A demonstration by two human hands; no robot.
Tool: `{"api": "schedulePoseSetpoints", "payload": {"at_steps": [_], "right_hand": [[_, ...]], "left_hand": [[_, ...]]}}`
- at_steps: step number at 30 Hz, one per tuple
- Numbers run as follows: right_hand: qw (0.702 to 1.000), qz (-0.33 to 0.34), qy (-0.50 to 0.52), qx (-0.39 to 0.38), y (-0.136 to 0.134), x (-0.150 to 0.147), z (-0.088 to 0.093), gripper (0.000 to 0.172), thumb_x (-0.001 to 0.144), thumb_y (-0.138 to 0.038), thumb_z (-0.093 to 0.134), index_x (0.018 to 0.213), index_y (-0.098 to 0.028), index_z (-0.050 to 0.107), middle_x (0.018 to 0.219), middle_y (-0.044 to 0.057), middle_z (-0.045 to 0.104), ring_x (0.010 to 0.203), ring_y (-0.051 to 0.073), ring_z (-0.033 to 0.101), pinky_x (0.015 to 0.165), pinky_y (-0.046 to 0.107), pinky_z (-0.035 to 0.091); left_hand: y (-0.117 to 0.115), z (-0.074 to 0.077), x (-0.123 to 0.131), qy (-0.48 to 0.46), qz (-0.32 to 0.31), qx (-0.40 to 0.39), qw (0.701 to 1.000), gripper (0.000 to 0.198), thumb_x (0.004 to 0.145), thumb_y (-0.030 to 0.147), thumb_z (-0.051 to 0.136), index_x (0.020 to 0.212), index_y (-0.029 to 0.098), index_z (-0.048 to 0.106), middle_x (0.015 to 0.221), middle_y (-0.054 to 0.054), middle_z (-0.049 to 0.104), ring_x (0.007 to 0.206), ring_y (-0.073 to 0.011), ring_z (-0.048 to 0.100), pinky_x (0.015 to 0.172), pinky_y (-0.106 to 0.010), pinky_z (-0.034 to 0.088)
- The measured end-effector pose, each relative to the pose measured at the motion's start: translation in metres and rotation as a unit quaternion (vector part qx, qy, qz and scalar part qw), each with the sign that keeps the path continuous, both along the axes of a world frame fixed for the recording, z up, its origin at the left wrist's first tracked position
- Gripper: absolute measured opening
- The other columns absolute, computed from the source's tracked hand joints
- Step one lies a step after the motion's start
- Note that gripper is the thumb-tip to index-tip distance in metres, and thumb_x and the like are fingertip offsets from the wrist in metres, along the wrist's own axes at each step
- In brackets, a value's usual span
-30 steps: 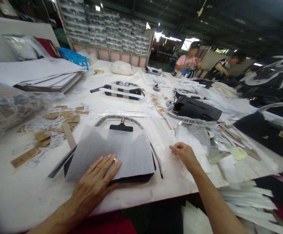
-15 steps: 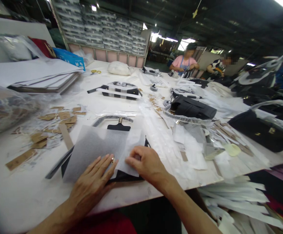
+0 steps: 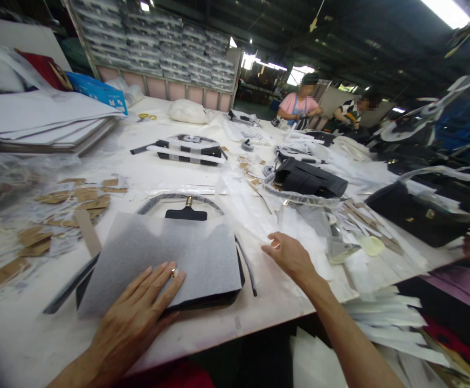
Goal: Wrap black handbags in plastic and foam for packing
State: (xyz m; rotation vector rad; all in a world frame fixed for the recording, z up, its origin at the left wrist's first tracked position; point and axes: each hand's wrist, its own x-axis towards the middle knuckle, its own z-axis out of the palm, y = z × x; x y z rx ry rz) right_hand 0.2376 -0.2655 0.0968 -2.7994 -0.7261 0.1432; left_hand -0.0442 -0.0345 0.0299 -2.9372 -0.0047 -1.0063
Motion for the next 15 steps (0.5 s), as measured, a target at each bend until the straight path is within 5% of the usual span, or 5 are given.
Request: {"api": "schedulePoseSetpoints", "payload": {"at_steps": [3,6,15], "right_hand": [[0.997,0.067,-0.007,-0.035,0.014,-0.017,-0.016,0.032,0.078,-0.040,0.066,0.107,-0.026,0.069,0.105,0.005,0.070,0.101,0.025,0.063,0.075,0.031,0.043],[0.989,0.090,-0.041,-0.106,0.022,-0.019,-0.023,0.022,0.087,-0.034,0.056,0.103,-0.026,0.069,0.105,0.007,0.067,0.099,0.025,0.062,0.069,0.030,0.040],[0.992,0.016,-0.059,-0.107,-0.002,0.021,-0.009,0.020,0.087,-0.024,0.049,0.079,-0.022,0.067,0.085,0.008,0.070,0.079,0.023,0.064,0.062,0.030,0.037]], "left_hand": [[0.000,0.001,-0.001,0.018,0.002,0.010,1.000,0.041,0.098,0.038,0.049,0.135,0.021,0.055,0.135,-0.011,0.062,0.124,-0.0242,0.058,0.114,-0.038,0.032],[0.000,0.003,-0.002,0.033,0.002,0.021,0.999,0.043,0.098,0.039,0.050,0.136,0.021,0.054,0.136,-0.011,0.061,0.125,-0.0244,0.057,0.113,-0.038,0.035],[-0.001,-0.003,0.000,0.000,0.009,-0.008,1.000,0.040,0.100,0.038,0.043,0.135,0.024,0.056,0.137,-0.008,0.060,0.126,-0.0231,0.057,0.118,-0.038,0.027]]}}
